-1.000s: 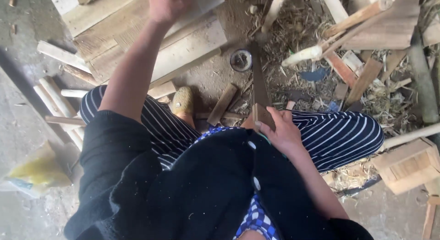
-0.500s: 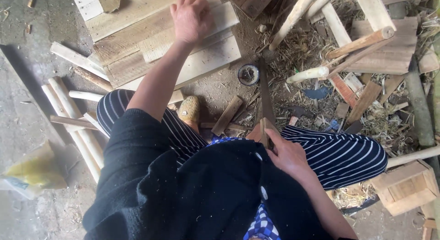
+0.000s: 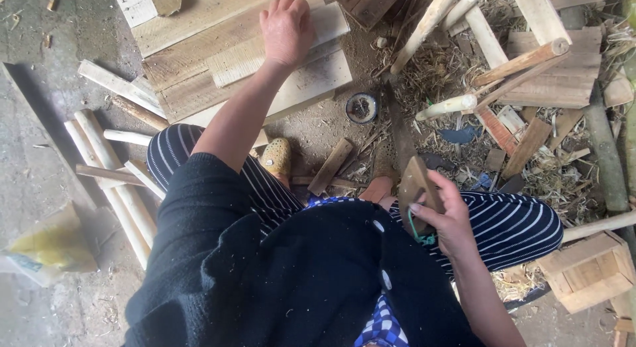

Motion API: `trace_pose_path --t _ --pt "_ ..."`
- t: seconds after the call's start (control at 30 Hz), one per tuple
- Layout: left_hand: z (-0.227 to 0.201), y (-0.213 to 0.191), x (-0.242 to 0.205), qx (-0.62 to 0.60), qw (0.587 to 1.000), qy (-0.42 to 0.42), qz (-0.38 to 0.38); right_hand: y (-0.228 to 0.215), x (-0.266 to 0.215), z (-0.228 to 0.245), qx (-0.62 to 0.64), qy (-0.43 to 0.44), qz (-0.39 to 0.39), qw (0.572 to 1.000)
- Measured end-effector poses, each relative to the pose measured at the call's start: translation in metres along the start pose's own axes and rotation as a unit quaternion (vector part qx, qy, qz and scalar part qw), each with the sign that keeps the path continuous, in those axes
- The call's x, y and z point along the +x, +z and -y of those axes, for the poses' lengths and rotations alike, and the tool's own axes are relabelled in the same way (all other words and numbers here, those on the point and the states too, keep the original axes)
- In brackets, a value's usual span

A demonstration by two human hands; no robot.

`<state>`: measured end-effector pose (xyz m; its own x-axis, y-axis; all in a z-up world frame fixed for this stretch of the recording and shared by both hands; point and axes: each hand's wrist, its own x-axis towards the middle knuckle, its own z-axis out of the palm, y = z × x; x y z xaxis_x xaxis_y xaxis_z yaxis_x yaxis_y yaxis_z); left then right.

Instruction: Sawing a wooden plank with a hand saw

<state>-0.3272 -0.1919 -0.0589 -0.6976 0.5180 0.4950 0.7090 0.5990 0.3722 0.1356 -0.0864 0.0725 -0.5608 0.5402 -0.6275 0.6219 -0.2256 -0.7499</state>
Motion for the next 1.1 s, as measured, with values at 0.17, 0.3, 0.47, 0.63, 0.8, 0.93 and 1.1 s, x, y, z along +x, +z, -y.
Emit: trace_pose_path --t 0.17,0.3,0.47,0.63,0.8,0.93,1.1 --pt "0.004 -0.001 -0.005 -0.012 0.998 0.042 -0.04 -0.011 0.005 -0.042 0.066 0.003 -0.106 0.992" --pt "0.007 -0.01 -0.013 -0.018 0.995 0.095 -0.018 -0.011 0.011 -0.09 0.097 -0.029 -0.133 0.986" --pt "0.011 -0.031 -0.016 -0.038 0.988 0.147 0.012 -0.004 -0.001 -0.093 0.101 -0.089 -0.099 0.986" --pt "0.027 -0.028 -0.02 -0.033 0.979 0.188 0.073 0.013 -0.011 -0.092 0.176 -0.016 -0.101 0.979" --pt "0.027 -0.026 -0.019 -0.024 0.98 0.172 0.092 0.022 0.004 -0.092 0.198 0.011 -0.16 0.967" --pt "0.022 -0.025 -0.019 -0.044 0.981 0.145 0.119 0.003 0.006 -0.102 0.171 -0.042 -0.159 0.971" --pt "0.016 -0.01 -0.017 -0.056 0.98 0.156 0.112 -0.016 -0.051 -0.055 0.011 -0.112 -0.153 0.982"
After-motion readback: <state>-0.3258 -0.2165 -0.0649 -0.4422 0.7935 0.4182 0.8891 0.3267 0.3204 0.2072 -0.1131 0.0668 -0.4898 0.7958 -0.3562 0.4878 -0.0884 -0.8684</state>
